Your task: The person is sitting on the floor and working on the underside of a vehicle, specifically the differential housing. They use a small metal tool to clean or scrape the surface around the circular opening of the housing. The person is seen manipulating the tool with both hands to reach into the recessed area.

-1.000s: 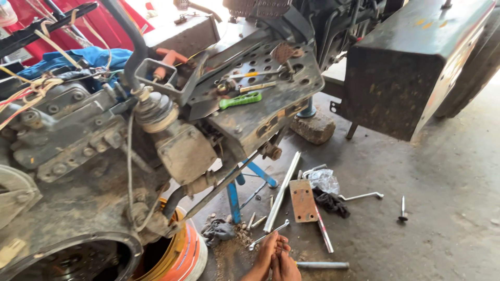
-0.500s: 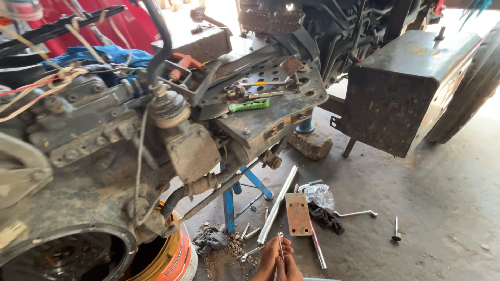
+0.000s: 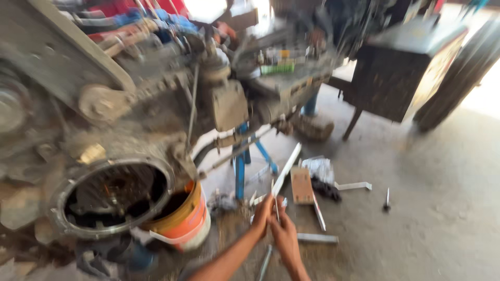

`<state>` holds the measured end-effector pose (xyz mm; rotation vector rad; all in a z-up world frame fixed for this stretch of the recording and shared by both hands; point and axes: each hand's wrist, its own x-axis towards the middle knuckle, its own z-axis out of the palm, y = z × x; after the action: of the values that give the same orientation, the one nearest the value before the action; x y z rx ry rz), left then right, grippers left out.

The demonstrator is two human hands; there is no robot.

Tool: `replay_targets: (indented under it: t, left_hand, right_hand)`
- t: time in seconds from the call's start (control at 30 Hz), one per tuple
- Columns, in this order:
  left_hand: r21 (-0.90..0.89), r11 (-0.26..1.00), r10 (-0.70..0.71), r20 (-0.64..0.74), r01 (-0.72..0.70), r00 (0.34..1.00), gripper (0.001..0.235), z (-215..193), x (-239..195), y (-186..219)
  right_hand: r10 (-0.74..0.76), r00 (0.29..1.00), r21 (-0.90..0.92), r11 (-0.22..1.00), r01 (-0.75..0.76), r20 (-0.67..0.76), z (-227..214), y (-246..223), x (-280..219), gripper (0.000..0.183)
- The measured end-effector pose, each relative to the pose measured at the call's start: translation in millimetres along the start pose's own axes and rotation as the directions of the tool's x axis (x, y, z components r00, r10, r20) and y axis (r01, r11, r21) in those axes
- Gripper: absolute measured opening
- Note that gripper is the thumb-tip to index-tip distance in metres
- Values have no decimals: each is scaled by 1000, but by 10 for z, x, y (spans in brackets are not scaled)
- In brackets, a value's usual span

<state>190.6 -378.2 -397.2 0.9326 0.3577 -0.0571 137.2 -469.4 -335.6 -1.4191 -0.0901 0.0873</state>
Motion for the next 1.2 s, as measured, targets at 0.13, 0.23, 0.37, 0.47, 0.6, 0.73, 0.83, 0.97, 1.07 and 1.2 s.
replay_targets:
  t: [0.13,0.23,0.37,0.47,0.6,0.73,0.83,0.97,1.07,1.2]
  left_hand:
    - [209,973,86,74,-99,994,48,-47,-268,548]
    - [211,968,116,108,-137,987,48,-46,-473,756]
    - [260,935,224,96,-242,970,45,-25,-697,930]
    - [289,909,285,100,-302,953,44,-40,-814,990]
    - [300,895,306,127,-331,943,43,-81,-874,1070]
    - [325,877,322,145,-352,936,43,-138,-839,1082]
    - [327,877,318,155,-352,935,41,-206,-789,1059]
    - [419,797,367,235,-435,900,41,-317,-709,1021]
    - [605,637,419,249,-478,873,40,-368,-763,1046]
    - [735,446,485,280,-510,829,36,-353,-971,1141]
  right_hand:
    - [98,982,225,965,-133,162,15,-415,-316,28]
    - [155,965,214,956,-200,211,82,-575,-425,19]
    - [200,955,121,966,-230,218,197,-690,-458,16]
    - [5,960,133,990,-44,281,248,-690,-472,19]
    - [-27,946,129,992,-16,323,302,-792,-494,28]
    - [42,945,-10,999,-42,324,316,-865,-503,33]
    - [0,932,-27,1000,11,362,317,-830,-472,32]
    - [-56,908,-170,976,138,416,304,-748,-405,35]
    - [-112,881,-203,952,227,461,284,-677,-403,42]
    - [36,879,-347,926,150,476,326,-668,-419,48]
